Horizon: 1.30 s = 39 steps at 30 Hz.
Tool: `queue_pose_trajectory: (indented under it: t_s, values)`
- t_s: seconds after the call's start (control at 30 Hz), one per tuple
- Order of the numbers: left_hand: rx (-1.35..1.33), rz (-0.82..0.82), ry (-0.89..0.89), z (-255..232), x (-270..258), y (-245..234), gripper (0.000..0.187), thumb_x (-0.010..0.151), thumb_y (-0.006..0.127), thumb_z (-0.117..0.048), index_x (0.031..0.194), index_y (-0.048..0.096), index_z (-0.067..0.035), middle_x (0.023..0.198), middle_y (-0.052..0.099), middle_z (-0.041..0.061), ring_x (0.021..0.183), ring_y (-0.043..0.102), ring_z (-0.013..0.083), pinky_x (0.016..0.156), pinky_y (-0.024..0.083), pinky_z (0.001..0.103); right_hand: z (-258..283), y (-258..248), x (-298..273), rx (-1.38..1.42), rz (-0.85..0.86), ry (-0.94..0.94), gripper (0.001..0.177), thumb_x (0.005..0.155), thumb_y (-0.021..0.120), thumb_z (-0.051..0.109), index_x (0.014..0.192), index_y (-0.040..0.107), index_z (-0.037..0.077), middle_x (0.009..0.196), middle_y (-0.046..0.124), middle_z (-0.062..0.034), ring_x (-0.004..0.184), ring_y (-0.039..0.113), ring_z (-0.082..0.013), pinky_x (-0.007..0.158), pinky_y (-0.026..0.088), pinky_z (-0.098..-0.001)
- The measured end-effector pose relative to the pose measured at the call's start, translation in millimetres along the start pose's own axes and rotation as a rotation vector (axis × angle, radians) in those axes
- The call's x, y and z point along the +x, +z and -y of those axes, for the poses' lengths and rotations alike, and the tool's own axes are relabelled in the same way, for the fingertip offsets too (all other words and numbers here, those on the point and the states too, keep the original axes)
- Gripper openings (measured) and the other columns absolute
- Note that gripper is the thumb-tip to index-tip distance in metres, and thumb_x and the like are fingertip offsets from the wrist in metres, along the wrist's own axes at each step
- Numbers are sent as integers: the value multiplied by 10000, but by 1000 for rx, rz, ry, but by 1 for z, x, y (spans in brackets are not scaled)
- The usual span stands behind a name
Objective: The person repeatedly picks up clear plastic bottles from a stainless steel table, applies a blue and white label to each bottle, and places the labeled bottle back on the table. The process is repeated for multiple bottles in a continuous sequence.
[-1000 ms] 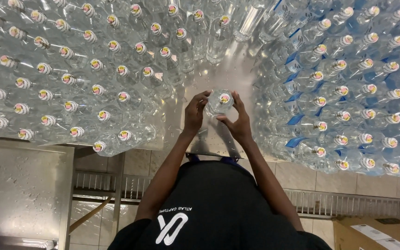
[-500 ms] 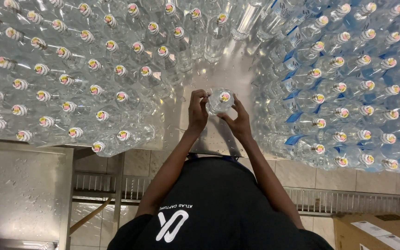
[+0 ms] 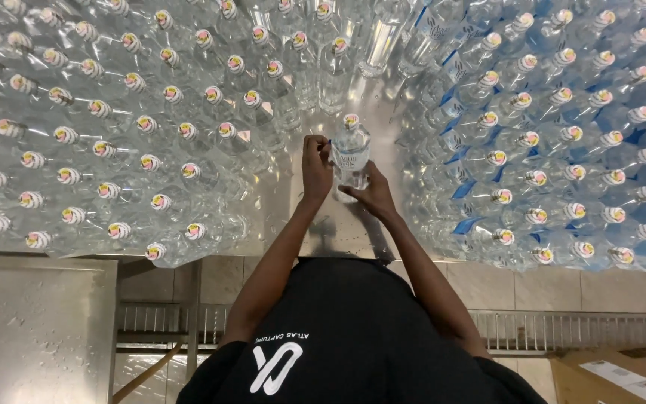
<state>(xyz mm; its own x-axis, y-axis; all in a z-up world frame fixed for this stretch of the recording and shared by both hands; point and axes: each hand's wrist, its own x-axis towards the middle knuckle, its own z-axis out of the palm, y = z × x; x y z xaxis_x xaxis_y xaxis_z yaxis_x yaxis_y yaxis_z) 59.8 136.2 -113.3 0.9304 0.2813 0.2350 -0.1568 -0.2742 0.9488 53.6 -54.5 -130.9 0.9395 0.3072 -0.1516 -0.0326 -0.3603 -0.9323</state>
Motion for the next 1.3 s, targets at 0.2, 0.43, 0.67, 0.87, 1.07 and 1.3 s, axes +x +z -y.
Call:
queue_pose_trajectory:
  t_s: [0.2,0.43,0.67,0.87,1.07,1.3]
  values:
    - [-54,90,-253,-16,-4,-3,188,1178,510,-204,1242,568,-37,1157,605,235,1098,705,454,742,664,476,50,-20,-27,76,75,96,778,803,1026,382,1326,636,-42,1145,752,-244,1066,740,-338,934,614,-509]
    - [-27,148,-383,-19,-12,-1,159,1187,510,-202,1195,554,-49,1182,608,197,1068,705,338,741,715,393,78,-17,-55,140,87,149,727,820,975,318,1321,635,-84,1199,748,-317,1150,746,-444,979,590,-569]
    - [-146,242,-418,-1,-9,2,177,1173,530,-185,1194,604,-26,1207,587,197,1088,675,311,762,733,418,65,-19,-55,169,55,174,797,780,1021,325,1360,637,-67,1202,763,-284,1118,760,-411,988,595,-537]
    - [-340,408,-373,-18,-27,10,434,1103,593,-2,1516,462,-28,1524,522,289,1474,472,461,1153,519,596,24,-35,-43,183,-128,130,897,794,1003,223,1512,530,-36,1389,665,-321,1328,633,-504,1114,520,-614]
    - [99,572,-220,11,-48,49,982,938,789,-14,1746,240,-107,1760,280,261,1645,230,456,1313,268,686,-44,-32,-20,278,-307,76,1143,756,1006,100,1669,333,-38,1621,485,-335,1507,461,-499,1251,428,-588]
    - [209,451,77,47,-30,104,892,884,815,43,1675,402,11,1614,510,288,1528,449,464,1328,351,555,1,-47,-10,201,-222,131,962,925,790,13,1685,207,-78,1676,353,-395,1460,492,-553,1151,555,-568]
